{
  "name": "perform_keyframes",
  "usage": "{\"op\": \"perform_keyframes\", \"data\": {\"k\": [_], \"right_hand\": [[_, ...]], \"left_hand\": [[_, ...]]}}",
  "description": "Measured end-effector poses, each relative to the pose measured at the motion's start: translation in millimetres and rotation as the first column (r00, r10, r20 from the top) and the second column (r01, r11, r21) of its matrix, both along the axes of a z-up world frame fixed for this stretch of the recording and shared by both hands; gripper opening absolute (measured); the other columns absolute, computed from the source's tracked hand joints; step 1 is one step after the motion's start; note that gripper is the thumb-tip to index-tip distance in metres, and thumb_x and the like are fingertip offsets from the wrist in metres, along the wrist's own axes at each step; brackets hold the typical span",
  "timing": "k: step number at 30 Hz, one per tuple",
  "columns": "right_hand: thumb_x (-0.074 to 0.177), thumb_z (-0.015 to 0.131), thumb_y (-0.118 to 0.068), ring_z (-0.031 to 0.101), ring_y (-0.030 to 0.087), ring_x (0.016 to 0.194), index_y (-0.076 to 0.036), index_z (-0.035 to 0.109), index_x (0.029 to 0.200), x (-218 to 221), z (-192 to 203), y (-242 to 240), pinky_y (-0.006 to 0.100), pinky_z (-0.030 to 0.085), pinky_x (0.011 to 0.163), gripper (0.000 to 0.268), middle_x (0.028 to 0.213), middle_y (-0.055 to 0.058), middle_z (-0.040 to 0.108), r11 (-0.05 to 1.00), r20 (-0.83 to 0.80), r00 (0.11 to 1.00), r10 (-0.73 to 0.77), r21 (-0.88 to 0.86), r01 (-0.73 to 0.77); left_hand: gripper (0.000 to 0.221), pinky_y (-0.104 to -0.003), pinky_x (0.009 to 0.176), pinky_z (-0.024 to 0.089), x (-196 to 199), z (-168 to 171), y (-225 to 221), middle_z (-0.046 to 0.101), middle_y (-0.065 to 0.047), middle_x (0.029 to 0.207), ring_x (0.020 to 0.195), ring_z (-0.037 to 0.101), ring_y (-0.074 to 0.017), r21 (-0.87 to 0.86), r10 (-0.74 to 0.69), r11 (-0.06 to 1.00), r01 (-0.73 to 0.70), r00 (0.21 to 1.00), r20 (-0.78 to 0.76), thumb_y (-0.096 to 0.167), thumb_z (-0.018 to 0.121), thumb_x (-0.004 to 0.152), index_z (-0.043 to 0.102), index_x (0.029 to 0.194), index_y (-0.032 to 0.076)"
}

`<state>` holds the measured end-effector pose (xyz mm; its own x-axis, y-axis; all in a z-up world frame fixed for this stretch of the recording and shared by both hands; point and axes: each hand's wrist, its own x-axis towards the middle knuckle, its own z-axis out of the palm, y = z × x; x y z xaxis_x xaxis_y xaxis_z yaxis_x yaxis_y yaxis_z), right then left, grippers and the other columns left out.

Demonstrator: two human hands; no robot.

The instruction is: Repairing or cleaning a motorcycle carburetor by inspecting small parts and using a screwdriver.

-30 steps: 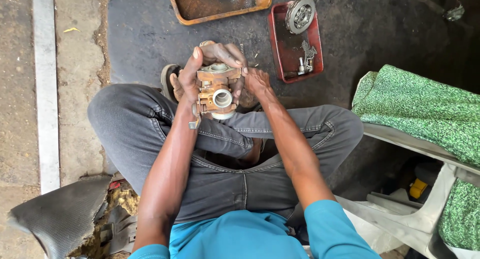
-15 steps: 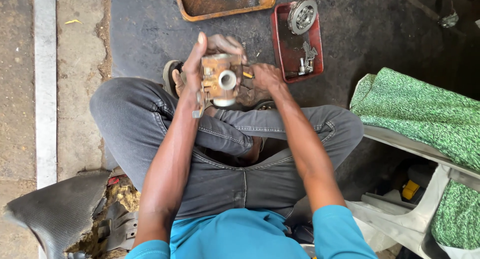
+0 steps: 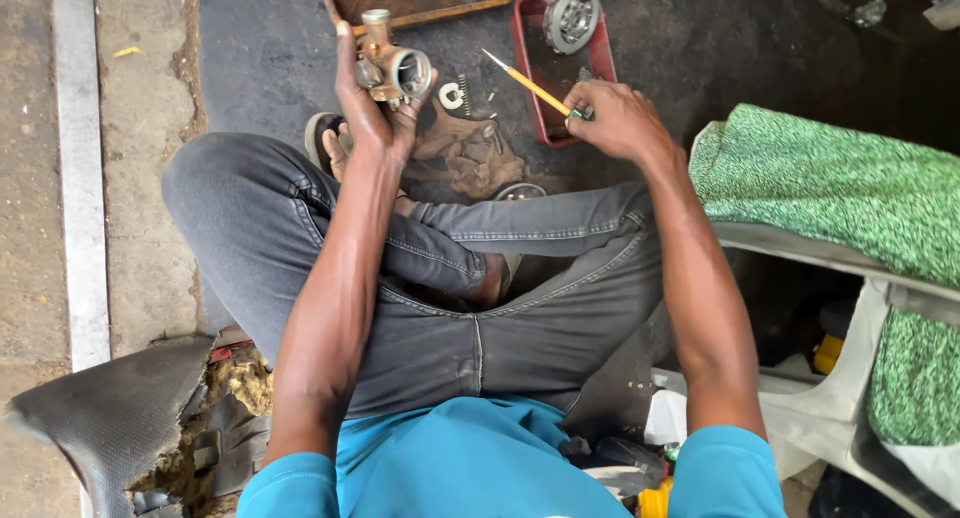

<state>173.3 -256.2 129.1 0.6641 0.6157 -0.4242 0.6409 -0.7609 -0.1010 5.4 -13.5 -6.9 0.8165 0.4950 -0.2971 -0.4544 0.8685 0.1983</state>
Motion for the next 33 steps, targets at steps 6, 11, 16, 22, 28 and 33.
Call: {"op": "perform_keyframes", "data": {"k": [6,11,16,22,28,33], "right_hand": [[0.087,0.071,-0.027,0.068,0.034,0.110,-0.012,0.071,0.112,-30.9,50.4,-21.6,0.048,0.052,0.093,0.029,0.113,0.011,0.073,0.982,0.074,0.992,0.098,0.156,-0.108],[0.087,0.068,-0.028,0.068,0.034,0.108,-0.013,0.072,0.111,-54.5,80.5,-29.5,0.051,0.052,0.089,0.029,0.114,0.010,0.073,0.976,0.086,0.990,0.116,0.174,-0.130],[0.087,0.067,-0.026,0.069,0.034,0.104,-0.012,0.072,0.112,-55.7,87.4,-41.2,0.051,0.053,0.088,0.029,0.113,0.010,0.073,0.963,0.133,0.981,0.142,0.211,-0.168],[0.087,0.066,-0.025,0.071,0.030,0.101,-0.013,0.073,0.112,-58.2,91.4,-47.5,0.049,0.054,0.089,0.029,0.111,0.009,0.074,0.973,0.136,0.986,0.100,0.195,-0.126],[0.087,0.068,-0.026,0.070,0.032,0.102,-0.012,0.073,0.113,-54.9,85.6,-56.1,0.050,0.054,0.088,0.030,0.110,0.011,0.073,0.973,0.134,0.985,0.110,0.186,-0.134],[0.085,0.068,-0.024,0.068,0.037,0.101,-0.011,0.073,0.112,-51.3,80.2,-57.9,0.051,0.053,0.088,0.030,0.113,0.012,0.072,0.959,0.155,0.971,0.184,0.188,-0.211]], "left_hand": [[0.058,-0.051,0.076,0.068,-6.4,31.0,-16.0,0.069,-0.011,0.093,0.082,0.075,-0.0252,-0.050,0.036,0.998,-0.037,0.999,-0.013,0.058,0.063,0.089,0.061,0.114,0.005],[0.067,-0.049,0.079,0.067,-11.7,46.0,-26.7,0.072,-0.019,0.096,0.087,0.077,-0.0384,-0.094,-0.035,0.995,0.043,0.996,0.084,0.062,0.057,0.090,0.065,0.111,-0.001],[0.068,-0.046,0.076,0.066,-28.9,73.9,-37.8,0.072,-0.022,0.098,0.089,0.077,-0.0390,-0.017,-0.088,0.996,0.093,0.980,0.180,0.063,0.053,0.095,0.066,0.109,-0.002],[0.069,-0.041,0.076,0.065,-32.3,74.3,-40.2,0.072,-0.024,0.103,0.088,0.076,-0.0356,0.060,-0.144,0.989,0.132,0.949,0.280,0.063,0.052,0.097,0.066,0.112,-0.002],[0.069,-0.041,0.079,0.066,-24.6,65.3,-39.2,0.072,-0.025,0.104,0.089,0.076,-0.0357,-0.001,-0.112,0.993,0.115,0.969,0.219,0.062,0.052,0.097,0.062,0.117,-0.004],[0.068,-0.041,0.082,0.064,-18.1,60.7,-36.3,0.072,-0.025,0.105,0.093,0.076,-0.0374,-0.058,-0.081,0.994,0.092,0.983,0.164,0.057,0.052,0.096,0.061,0.119,-0.006]]}}
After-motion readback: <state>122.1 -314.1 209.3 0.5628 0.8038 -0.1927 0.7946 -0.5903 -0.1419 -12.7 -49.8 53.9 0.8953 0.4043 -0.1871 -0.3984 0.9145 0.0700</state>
